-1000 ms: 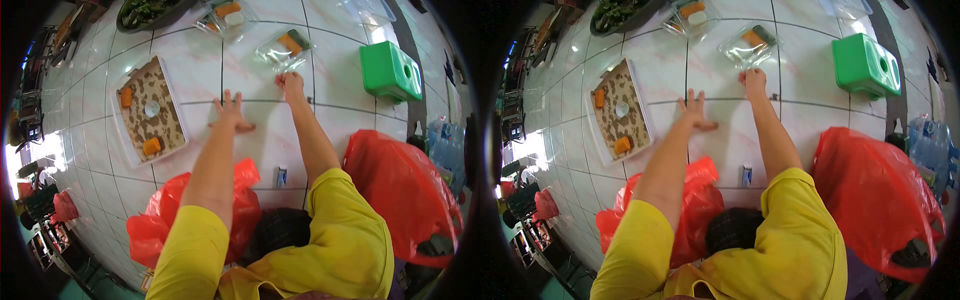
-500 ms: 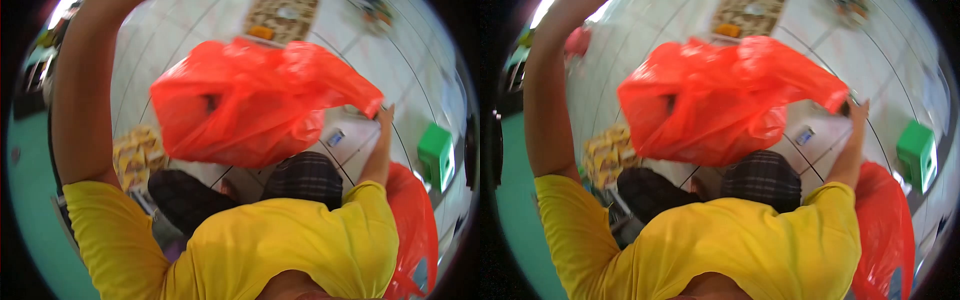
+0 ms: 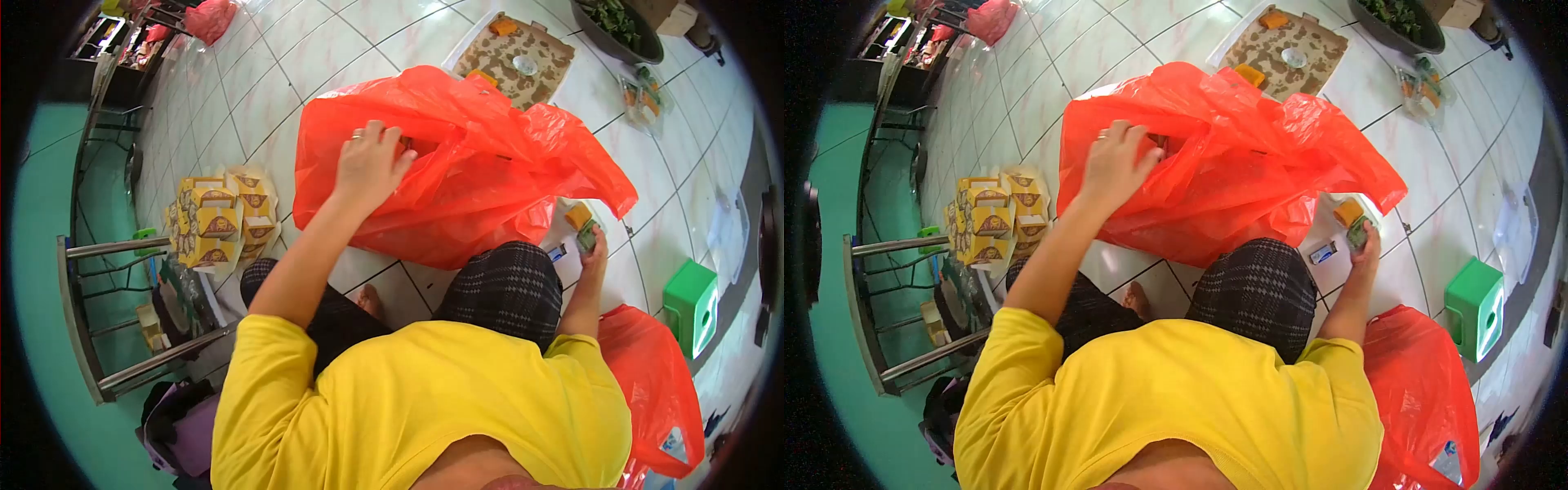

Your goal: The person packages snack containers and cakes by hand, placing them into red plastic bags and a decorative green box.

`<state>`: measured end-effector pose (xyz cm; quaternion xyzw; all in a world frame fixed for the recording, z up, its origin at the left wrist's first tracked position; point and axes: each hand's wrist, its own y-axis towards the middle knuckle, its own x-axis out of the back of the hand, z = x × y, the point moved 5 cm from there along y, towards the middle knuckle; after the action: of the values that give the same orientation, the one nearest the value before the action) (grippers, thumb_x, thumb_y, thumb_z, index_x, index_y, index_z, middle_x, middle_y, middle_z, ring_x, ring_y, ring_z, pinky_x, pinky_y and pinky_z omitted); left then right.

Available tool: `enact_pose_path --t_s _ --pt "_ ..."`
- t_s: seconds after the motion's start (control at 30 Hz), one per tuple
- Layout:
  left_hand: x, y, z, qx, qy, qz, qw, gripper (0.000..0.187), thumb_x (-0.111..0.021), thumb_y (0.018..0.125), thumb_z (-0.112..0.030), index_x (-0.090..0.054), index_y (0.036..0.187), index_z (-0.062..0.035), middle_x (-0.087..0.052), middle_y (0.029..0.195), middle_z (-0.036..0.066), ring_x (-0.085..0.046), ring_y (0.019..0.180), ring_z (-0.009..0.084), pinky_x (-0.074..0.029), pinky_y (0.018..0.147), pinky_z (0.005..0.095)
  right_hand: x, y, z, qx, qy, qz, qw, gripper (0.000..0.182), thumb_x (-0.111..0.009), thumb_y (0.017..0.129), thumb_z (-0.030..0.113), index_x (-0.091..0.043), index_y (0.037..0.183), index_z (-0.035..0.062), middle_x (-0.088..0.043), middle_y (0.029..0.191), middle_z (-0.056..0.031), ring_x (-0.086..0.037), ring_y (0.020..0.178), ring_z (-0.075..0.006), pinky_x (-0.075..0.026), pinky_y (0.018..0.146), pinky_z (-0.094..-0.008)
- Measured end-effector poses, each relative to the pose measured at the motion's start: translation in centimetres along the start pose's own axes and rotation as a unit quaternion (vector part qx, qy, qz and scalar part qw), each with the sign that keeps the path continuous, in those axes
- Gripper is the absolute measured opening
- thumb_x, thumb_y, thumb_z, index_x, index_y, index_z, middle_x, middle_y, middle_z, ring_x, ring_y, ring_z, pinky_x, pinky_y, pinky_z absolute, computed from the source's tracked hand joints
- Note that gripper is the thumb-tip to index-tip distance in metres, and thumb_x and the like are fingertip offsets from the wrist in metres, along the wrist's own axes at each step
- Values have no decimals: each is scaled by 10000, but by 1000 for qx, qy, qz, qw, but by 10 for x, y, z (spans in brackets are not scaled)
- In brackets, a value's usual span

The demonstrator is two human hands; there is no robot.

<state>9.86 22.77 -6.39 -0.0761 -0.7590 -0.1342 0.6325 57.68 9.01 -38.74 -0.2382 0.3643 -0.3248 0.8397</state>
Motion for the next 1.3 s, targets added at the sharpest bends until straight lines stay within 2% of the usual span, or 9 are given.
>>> enact_pose_path --t_s 0.23,0.33,0.4,0.6,0.77,0.9,1.07,1.17,1.3 --pt "-50 -13 -30 -82 43 152 984 472 -627 701 -297 -502 1114 -105 -442 1141 139 -442 1051 309 -377 851 396 7 -61 81 147 41 5 988 205 -588 763 156 -548 939 59 -593 852 -63 -576 722 -189 -483 621 -311" --pt "-36 -25 -5 23 -259 179 949 398 -516 795 -290 -524 1123 -63 -499 1165 144 -500 1038 260 -366 914 339 -27 -98 149 218 38 -8 975 236 -609 759 163 -545 949 37 -599 888 -78 -585 788 -207 -490 706 -327" --pt "56 -16 -7 -130 -599 196 765 380 -477 845 -202 -449 1180 -25 -480 1207 117 -490 1071 188 -388 893 301 -64 -122 189 263 37 -53 963 336 -639 733 152 -518 1022 31 -578 976 -92 -571 851 -231 -479 734 -375" --pt "183 -63 104 46 -597 163 784 534 -511 846 -263 -344 1253 41 -617 853 141 -537 452 101 -475 501 225 -259 -207 210 346 -71 58 934 289 -524 811 192 -535 1019 -8 -576 970 -112 -580 888 -234 -503 756 -371" --pt "200 -77 130 172 -502 210 821 456 -576 788 -186 -462 1159 54 -606 957 170 -593 512 124 -463 444 212 -444 -299 94 154 -99 418 890 505 -579 683 146 -472 1159 12 -581 969 -83 -553 899 -162 -447 818 -294" --pt "191 -81 140 37 -494 199 846 602 -592 724 -127 -361 1270 -21 -514 1157 160 -597 530 122 -464 468 210 -505 -324 -10 -27 -211 547 810 449 -616 726 91 -442 1135 26 -555 917 -92 -574 790 -186 -514 674 -308" --pt "185 -87 160 34 -476 229 849 964 -672 675 -493 -162 1350 -29 -297 1348 174 -473 1102 186 -480 556 244 -453 -282 -104 -320 -290 495 754 121 -531 796 135 -506 864 39 -533 728 -50 -548 619 -146 -504 573 -297" --pt "179 -87 150 -303 -108 115 940 1035 -694 665 -469 -53 1369 -63 -228 1383 172 -459 1121 194 -486 539 221 -403 -259 -121 -361 -287 297 836 99 -500 810 154 -498 804 55 -518 681 -37 -522 604 -138 -473 548 -280" --pt "178 -92 144 -255 -440 146 849 924 -693 695 -384 -133 1362 -76 -144 1407 166 -624 744 189 -500 492 214 -429 -270 -111 -350 -252 356 829 103 -477 820 153 -484 769 64 -516 676 -36 -527 627 -143 -475 582 -293"
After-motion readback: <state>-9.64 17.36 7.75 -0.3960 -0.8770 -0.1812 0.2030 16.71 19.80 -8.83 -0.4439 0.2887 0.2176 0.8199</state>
